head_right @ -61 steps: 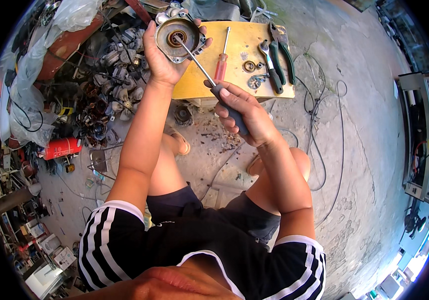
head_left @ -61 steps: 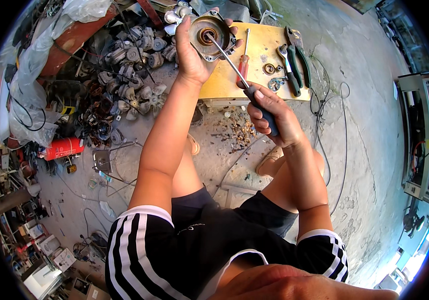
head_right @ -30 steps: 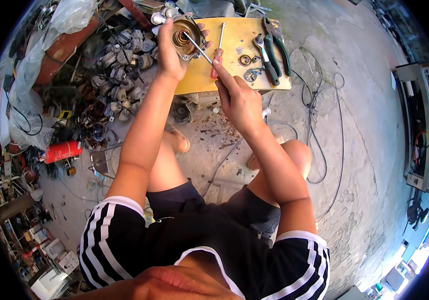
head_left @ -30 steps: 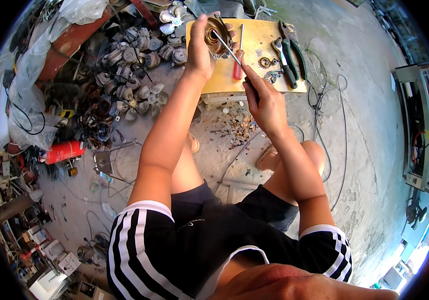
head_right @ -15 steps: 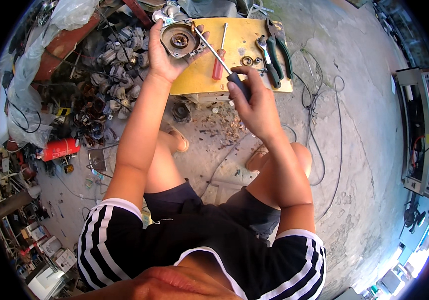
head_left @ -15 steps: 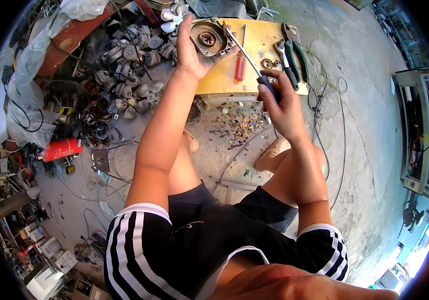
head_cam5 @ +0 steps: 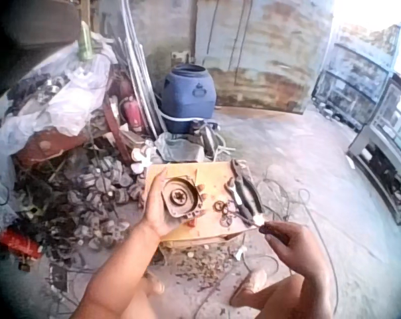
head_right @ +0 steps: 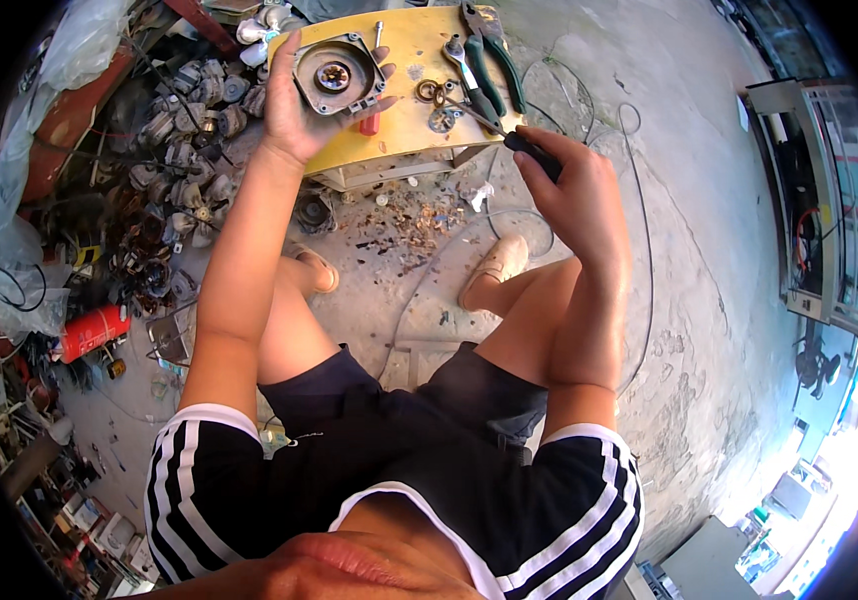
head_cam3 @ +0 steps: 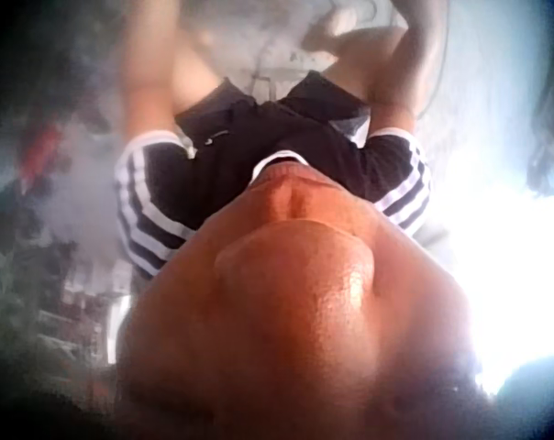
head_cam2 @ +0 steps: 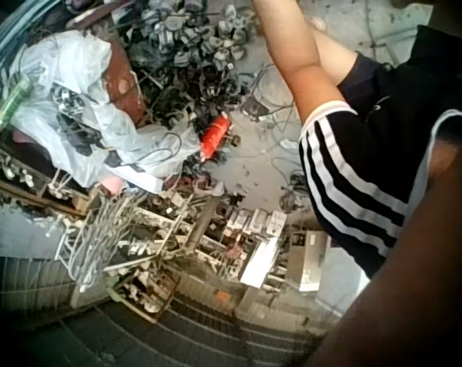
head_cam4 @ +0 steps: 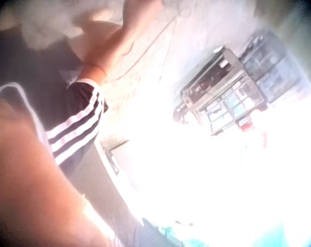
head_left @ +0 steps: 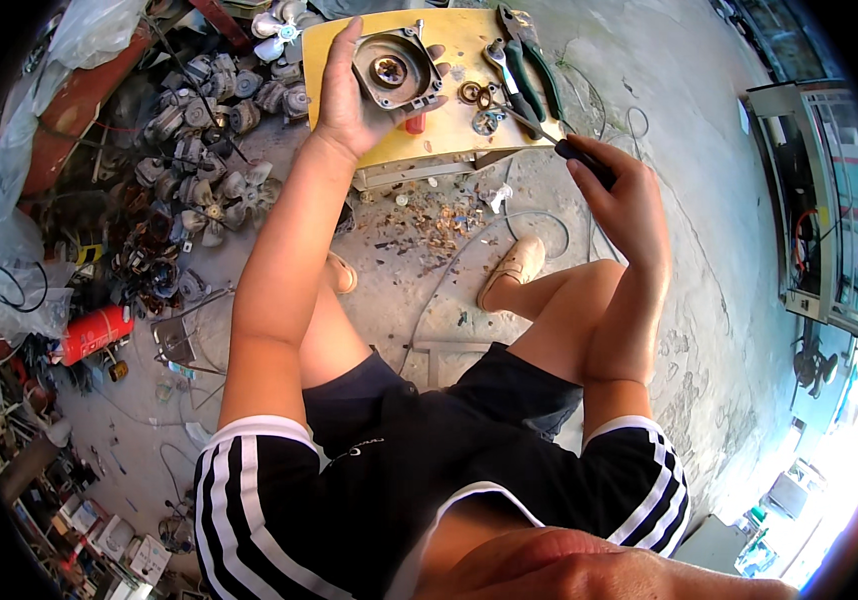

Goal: The person disassembles and cleans a small metal motor or pump housing using a screwdriver, a pair of pliers, and by hand, removing small metal parts and checking internal components.

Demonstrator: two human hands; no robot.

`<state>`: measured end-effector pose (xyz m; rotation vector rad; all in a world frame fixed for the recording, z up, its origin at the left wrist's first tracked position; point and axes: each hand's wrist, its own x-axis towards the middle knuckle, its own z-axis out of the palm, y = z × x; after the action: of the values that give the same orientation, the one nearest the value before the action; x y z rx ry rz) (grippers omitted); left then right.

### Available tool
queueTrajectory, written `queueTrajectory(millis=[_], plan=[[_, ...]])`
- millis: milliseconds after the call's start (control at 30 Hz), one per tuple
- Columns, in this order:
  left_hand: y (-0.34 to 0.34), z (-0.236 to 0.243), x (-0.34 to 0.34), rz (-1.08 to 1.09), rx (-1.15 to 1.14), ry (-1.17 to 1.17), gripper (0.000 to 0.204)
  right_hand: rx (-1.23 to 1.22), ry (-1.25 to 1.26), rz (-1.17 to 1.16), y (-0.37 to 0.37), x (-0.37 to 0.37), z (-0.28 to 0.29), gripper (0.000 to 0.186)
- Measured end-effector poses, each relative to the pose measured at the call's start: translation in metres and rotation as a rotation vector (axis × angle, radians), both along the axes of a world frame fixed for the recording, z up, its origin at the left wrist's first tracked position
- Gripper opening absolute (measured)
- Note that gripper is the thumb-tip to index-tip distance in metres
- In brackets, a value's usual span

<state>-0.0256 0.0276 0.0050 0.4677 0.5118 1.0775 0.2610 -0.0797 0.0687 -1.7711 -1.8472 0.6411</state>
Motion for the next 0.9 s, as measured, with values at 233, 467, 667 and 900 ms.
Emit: queueTrajectory(millis=[233,467,667,900], plan=[[-0.001,-0.009,0.02,-0.072,-0.031,-0.062,0.072,0.021,-0.058,-0.008,0.0,-0.008,0.025,0.026],[-0.001,-0.01,0.042,-0.074,-0.057,-0.212,0.074,0.114,-0.194,0.082,0.013,-0.022,0.058,0.023],[0.004,-0.012,0.048,0.036,-0.107,-0.184,0.075,0.243,0.006,0.059,0.017,-0.014,0.074,0.024],[0.003,0.001,0.027,-0.014,0.08,-0.202,0.079,0.23,0.36,0.059,0.016,-0.006,0.075,0.022]])
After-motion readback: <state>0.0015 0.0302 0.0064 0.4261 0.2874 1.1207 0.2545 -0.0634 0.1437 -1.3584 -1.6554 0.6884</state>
